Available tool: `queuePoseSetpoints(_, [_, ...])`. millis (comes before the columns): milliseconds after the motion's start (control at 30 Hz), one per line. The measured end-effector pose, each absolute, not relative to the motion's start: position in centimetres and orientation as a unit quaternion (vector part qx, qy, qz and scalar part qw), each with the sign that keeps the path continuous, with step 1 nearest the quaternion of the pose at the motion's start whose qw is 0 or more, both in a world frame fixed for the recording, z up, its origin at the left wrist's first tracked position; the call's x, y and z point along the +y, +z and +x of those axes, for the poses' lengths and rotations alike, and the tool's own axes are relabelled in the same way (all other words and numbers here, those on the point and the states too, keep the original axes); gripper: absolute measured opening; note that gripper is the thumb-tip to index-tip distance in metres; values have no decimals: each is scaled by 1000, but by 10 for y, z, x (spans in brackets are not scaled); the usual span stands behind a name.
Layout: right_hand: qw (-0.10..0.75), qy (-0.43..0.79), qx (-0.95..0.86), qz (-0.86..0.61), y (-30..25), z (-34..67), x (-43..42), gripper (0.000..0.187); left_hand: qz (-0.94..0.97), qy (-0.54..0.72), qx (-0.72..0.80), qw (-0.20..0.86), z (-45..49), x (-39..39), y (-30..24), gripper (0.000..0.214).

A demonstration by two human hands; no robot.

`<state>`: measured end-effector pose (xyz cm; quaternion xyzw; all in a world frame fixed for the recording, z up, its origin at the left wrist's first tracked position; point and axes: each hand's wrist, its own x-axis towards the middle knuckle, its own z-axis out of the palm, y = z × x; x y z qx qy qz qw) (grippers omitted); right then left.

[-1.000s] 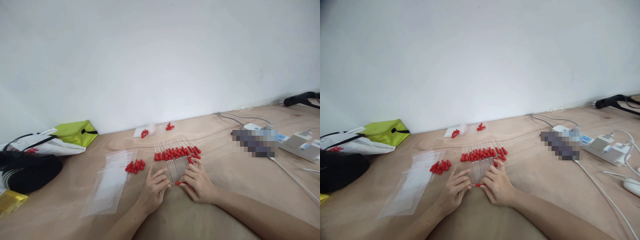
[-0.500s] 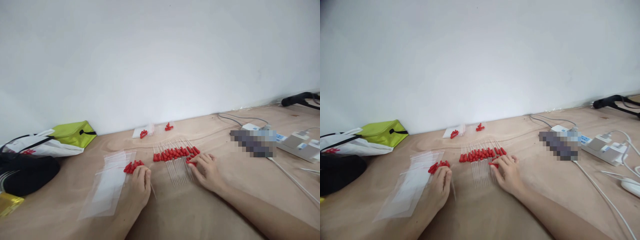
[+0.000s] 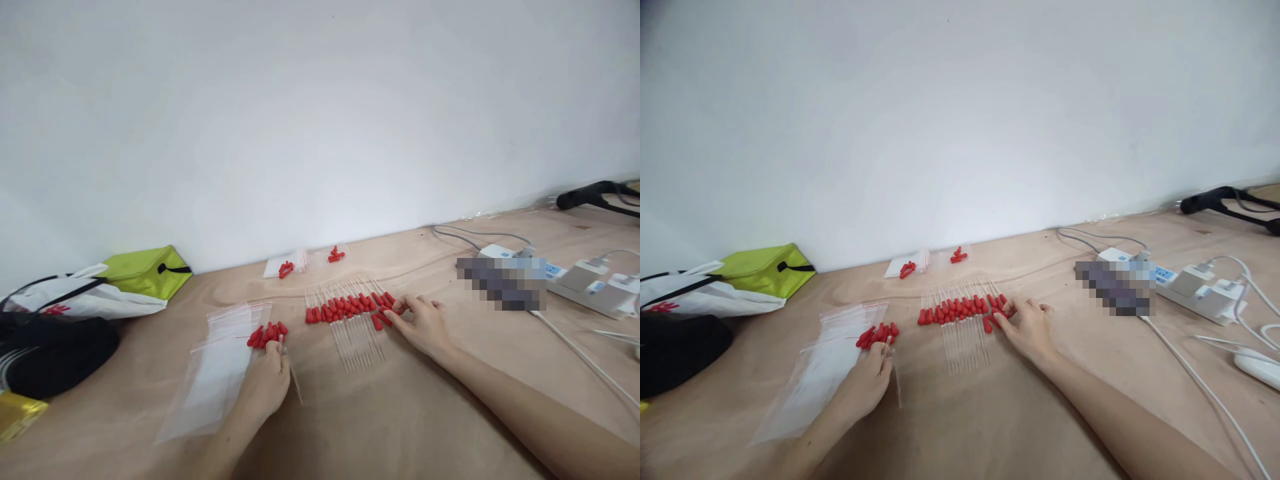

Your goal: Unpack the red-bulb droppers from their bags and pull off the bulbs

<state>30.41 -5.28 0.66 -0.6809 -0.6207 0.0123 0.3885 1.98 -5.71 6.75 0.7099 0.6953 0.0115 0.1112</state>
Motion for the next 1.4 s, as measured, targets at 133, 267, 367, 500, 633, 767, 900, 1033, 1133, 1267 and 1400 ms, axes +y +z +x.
queuePoseSetpoints(133, [375,-2,-635,-675,5,302,-52,35,704,0,703,105,18,-53,63,9])
queuePoseSetpoints(267, [371,-20,-628,-684,4,301,-52,39,712,0,694,106,20,-50,59,10])
queuePoseSetpoints(367, [359,-7,-608,-708,4,302,-52,40,726,10,679,109,27,-48,59,11])
queuePoseSetpoints(500, [342,26,-597,-725,6,301,-53,39,754,64,641,127,46,-44,57,10])
queuePoseSetpoints(633, [342,33,-595,-726,9,300,-55,39,770,151,600,158,63,-39,48,10])
queuePoseSetpoints(767, [356,40,-586,-726,10,299,-55,42,749,198,601,195,63,-41,45,10])
queuePoseSetpoints(900, [361,34,-574,-734,9,302,-53,38,737,168,622,202,55,-49,49,11])
queuePoseSetpoints(1033, [353,37,-555,-752,11,307,-45,32,738,105,643,176,58,-51,52,14])
queuePoseSetpoints(1133, [324,72,-533,-778,18,314,-33,29,742,76,648,154,63,-50,53,20])
queuePoseSetpoints(1267, [248,145,-510,-811,24,325,-12,29,764,87,616,172,64,-57,57,48])
queuePoseSetpoints(1400, [221,169,-519,-808,24,330,3,35,793,78,583,157,62,-69,56,89])
